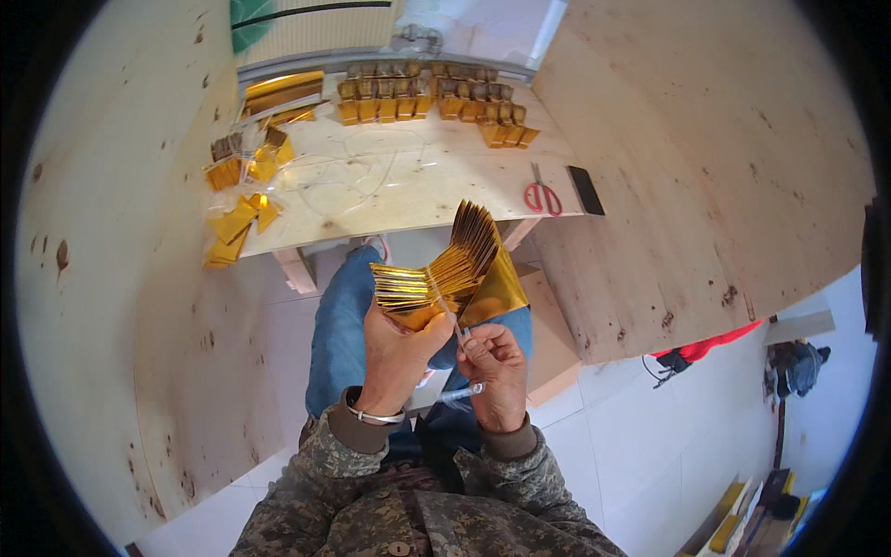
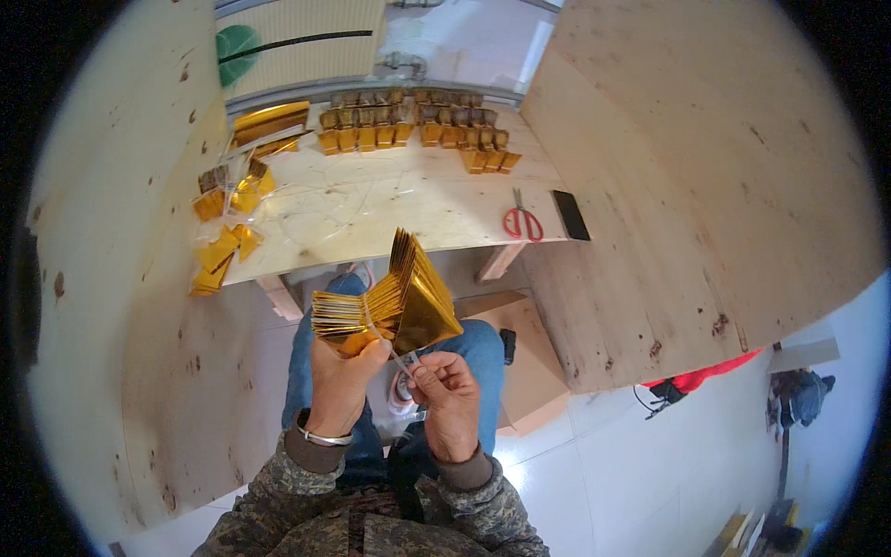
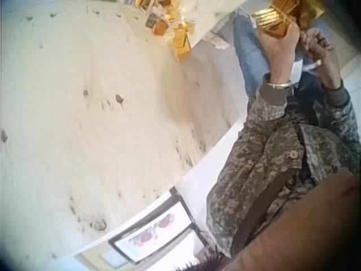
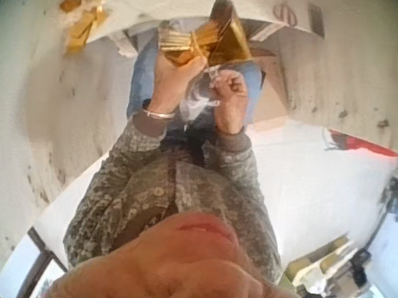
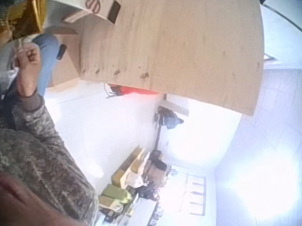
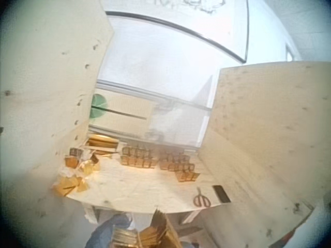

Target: The person sits on the floor at a low table and repeatedly picks up stacks of gold-colored triangular items. They align the stacks, wrap a white rubber band around them, and place the finished bundles on the table. The person continues this process for multiple stacks throughout the clip.

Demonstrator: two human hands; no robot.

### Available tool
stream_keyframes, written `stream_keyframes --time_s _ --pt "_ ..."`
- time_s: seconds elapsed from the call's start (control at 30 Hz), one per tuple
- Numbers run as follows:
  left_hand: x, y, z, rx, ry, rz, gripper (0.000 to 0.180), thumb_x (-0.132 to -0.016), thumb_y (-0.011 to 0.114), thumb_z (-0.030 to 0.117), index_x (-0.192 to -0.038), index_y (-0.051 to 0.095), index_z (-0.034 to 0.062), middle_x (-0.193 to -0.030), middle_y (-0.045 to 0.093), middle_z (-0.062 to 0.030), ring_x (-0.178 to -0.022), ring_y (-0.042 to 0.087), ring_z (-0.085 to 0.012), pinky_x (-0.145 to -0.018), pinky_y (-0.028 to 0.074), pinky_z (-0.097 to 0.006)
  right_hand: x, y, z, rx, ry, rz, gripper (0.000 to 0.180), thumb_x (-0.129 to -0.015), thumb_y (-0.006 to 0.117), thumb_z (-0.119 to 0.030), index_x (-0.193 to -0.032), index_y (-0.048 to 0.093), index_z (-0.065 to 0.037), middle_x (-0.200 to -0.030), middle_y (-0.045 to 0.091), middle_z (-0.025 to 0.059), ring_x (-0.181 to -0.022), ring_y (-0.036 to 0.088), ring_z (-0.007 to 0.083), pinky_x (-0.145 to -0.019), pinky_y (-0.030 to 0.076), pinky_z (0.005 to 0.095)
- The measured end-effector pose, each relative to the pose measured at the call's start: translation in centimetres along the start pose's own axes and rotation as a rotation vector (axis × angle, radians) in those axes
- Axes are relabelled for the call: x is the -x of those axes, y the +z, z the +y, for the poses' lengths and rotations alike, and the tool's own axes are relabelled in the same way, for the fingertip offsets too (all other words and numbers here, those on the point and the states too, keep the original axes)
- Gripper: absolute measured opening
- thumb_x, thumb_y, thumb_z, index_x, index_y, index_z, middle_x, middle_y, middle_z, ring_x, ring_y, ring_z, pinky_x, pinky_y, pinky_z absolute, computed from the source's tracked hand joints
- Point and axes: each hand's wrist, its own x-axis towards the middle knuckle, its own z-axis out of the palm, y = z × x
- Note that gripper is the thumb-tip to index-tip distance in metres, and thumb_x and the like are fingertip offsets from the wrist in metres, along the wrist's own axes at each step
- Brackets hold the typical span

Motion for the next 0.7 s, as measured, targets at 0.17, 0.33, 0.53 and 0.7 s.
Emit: stream_keyframes --time_s 0.17,0.33,0.53,0.7 --pt "-0.1 0.1 -0.4 0.042 -0.029 -0.055 0.026 -0.084 0.066 -0.001 -0.108 0.057 -0.0006 -0.099 0.064 -0.0046 -0.09 0.062 -0.0108 -0.075 0.053 -0.024 0.2 -1.0 -1.3 -0.016 0.011 0.032 0.029 -0.098 0.057 -0.021 -0.12 0.05 -0.004 -0.115 0.06 0.0118 -0.094 0.064 0.0196 -0.063 0.052 0.0272" --pt "-0.4 -1.9 -0.8 0.103 -0.002 -0.061 0.032 -0.082 0.069 0.002 -0.11 0.055 0.0004 -0.098 0.063 -0.0059 -0.084 0.063 -0.0104 -0.069 0.055 -0.025 0.4 -1.2 -1.4 -0.17 0.372 -0.194 0.049 -0.099 0.053 -0.034 -0.133 0.04 -0.002 -0.13 0.053 0.0186 -0.1 0.066 0.0257 -0.051 0.051 0.0209" --pt "-1.1 -2.8 -0.4 0.088 0.031 0.05 0.033 -0.083 0.068 0.002 -0.115 0.06 0.0003 -0.105 0.064 -0.0023 -0.091 0.06 -0.0102 -0.083 0.048 -0.026 0.1 -0.9 -1.4 -0.086 0.499 -0.269 0.043 -0.1 0.052 -0.029 -0.128 0.048 0.003 -0.084 0.052 0.0041 -0.05 0.036 0.0063 -0.038 0.029 0.0178" --pt "-1.7 -3.4 -0.2 0.139 -0.001 0.112 0.033 -0.082 0.07 0.001 -0.112 0.056 0.0009 -0.101 0.064 -0.0031 -0.087 0.061 -0.0088 -0.075 0.05 -0.023 -0.3 -1.1 -2.1 -0.068 0.513 -0.276 0.026 -0.102 0.049 -0.024 -0.111 0.057 -0.001 -0.061 0.035 -0.0046 -0.045 0.027 0.0046 -0.038 0.022 0.0195"
